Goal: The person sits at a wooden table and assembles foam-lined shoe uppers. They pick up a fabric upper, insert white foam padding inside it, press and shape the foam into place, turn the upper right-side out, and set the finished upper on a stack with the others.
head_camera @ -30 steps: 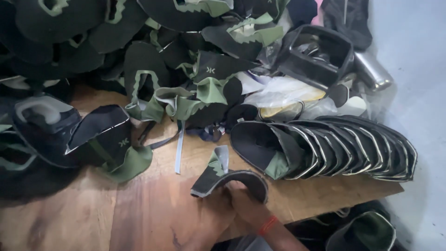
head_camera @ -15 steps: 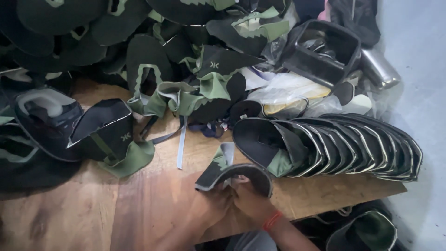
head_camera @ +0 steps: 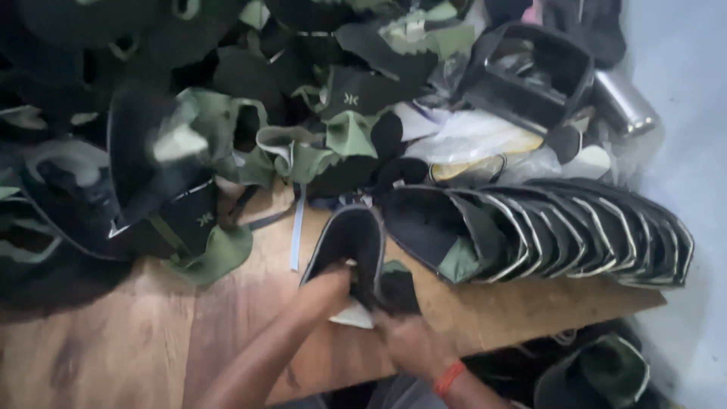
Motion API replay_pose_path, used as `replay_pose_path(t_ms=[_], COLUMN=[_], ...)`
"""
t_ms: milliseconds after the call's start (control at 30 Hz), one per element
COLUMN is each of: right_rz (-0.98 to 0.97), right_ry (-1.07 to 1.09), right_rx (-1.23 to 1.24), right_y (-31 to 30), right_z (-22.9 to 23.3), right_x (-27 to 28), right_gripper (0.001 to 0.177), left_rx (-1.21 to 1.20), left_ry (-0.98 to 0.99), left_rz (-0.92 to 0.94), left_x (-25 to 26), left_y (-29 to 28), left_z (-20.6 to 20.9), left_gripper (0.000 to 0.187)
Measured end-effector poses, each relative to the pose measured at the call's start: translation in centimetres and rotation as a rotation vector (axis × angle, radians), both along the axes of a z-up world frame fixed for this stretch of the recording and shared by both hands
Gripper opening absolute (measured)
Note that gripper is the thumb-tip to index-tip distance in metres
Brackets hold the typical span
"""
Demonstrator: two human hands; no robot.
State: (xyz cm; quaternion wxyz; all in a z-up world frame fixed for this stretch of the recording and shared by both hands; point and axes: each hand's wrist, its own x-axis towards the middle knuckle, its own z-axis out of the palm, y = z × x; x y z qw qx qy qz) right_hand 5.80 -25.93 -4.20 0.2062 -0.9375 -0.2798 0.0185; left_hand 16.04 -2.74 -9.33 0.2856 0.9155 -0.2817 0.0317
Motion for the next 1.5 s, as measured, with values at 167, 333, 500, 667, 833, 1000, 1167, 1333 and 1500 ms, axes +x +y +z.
replay_pose_path(t_ms=[167, 333, 500, 667, 833, 1000, 1167, 1333, 1500], right_rz=[-0.09, -0.092, -0.21, -0.367, -0.439, -0.356, -0.11, 0.012, 0.035], right_ry=[0.081, -0.088, -0.059, -0.002, -0.102, -0.077, -0.073, -0.291, -0.372], right_rx=[-0.302, -0.322, -0.091, 0.021, 0.085, 0.063, -0.491, 0.083, 0.109], right_y=[0.2, 2.4, 1.9, 2.1, 0.9, 1.7, 1.7, 1.3, 1.7], right_z=[-2.7, -2.9, -1.5, 0.2, -1.8, 2.5, 1.8, -0.6, 2.1], right_x=[1.2, -0.5, -0.6, -1.5, -1.3, -0.7, -0.5, -0.8, -0.4], right_gripper=[0.053, 0.062, 0.027, 0.055, 0.03, 0.04, 0.044, 0.038, 0.05], left_rx=[0.0, 0.17, 0.048, 0.039, 0.058, 0.226, -0.069, 0.355, 0.088], left_ry=[-0.24, -0.423, 0.357, -0.274, -0.139, 0.019, 0.237, -0.199, -0.098], left_rz=[-0.1, -0.026, 0.324, 0.331, 0.301, 0.13, 0.197, -0.16, 0.037], left_x=[-6.6, -11.1, -10.2, -8.2, -7.0, -4.2, -11.2, -11.0, -11.5], left_y=[1.7, 0.9, -3.0, -3.7, -4.6, -4.1, -0.4, 1.7, 1.0], left_z=[5.1, -5.7, 5.8, -1.2, 5.6, -0.4, 14.9, -5.2, -0.7], left_gripper=[0.033, 0.045, 0.056, 0.03, 0.037, 0.031, 0.026, 0.033, 0.038])
